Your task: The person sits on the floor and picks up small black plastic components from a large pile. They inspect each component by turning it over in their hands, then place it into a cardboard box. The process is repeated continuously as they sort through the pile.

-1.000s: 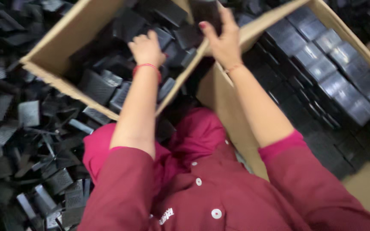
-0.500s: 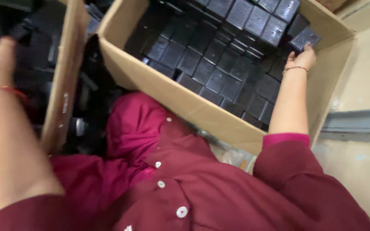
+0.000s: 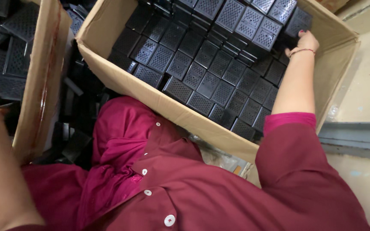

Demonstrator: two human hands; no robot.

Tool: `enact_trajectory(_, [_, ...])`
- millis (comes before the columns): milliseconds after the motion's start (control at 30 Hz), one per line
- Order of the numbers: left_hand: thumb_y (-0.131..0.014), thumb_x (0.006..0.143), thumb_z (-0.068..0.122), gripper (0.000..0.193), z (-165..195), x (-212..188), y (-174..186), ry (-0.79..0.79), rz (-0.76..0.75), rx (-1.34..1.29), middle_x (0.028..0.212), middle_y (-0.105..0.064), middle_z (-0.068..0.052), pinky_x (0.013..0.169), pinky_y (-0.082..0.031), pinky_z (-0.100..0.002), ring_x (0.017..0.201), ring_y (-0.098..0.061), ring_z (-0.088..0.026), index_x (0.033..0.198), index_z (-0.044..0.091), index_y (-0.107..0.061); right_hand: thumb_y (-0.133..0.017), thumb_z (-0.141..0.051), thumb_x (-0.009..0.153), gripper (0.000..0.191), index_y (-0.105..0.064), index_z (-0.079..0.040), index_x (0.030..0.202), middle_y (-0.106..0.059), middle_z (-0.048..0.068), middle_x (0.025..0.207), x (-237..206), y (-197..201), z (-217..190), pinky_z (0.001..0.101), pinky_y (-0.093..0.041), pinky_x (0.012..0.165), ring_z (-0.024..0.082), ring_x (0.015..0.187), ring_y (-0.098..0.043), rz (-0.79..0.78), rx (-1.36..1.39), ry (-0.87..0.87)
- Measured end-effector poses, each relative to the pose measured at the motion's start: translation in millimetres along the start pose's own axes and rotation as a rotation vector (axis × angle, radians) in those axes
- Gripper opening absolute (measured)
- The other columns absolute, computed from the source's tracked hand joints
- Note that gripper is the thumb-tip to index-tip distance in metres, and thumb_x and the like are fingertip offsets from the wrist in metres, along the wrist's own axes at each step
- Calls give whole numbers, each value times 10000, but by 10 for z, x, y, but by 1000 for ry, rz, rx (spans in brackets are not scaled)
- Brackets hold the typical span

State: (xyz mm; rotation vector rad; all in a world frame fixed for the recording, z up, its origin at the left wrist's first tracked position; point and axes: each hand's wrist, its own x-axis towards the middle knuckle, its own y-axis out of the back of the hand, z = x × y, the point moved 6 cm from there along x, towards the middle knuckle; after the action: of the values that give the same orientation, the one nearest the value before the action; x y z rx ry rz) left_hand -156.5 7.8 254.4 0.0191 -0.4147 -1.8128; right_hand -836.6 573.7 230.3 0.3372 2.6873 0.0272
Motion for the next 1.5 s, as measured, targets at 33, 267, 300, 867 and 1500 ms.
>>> enact_trajectory(33, [-722,936,387,396,0,4,-1,-4,-5,-14,1157,-663,-33,1001,-479,-371,1091,-604,-192,1195,92,-670,-669,-111,825,302,-719,-108,1123,-626,112,1270,2,-65,-3,663,-540,888,347,1184,-579,-52,48,-21])
enact_trajectory(267, [-770,955,322,353,62,-79,-145,115,-145,-389,1148,-690,-1,1003,-541,-291,1079,-653,-133,1211,95,-683,-545,-238,850,563,-609,-66,1382,-558,149,1520,83,-293,-3,735,-164,1124,392,1413,-440,-541,428,-35])
enact_trajectory(300, [-786,936,304,378,75,-95,-158,138,-112,-387,1152,-692,-11,993,-557,-278,1068,-666,-131,1219,80,-677,-522,-286,856,610,-584,-65,1421,-520,162,1545,108,-276,21,722,-129,1124,393,1437,-386,-584,455,-47])
enact_trajectory(867, [-678,1066,183,229,921,-331,-1192,-73,-457,-360,987,-739,-50,710,-572,-271,840,-682,-107,1194,-7,-686,-627,-306,1124,539,-410,-116,1579,-656,125,1381,-3931,-2109,583,351,-628,943,208,1185,-704,-1540,-99,655])
enact_trajectory(1500, [-851,668,134,738,-81,-248,1184,-161,-269,994,1355,-561,-246,943,-510,-495,1206,-557,-457,1371,218,-640,-681,-145,1017,255,-619,7,1212,-747,71,1073,-6503,-3746,2537,260,-594,839,110,922,-725,-1881,-67,169])
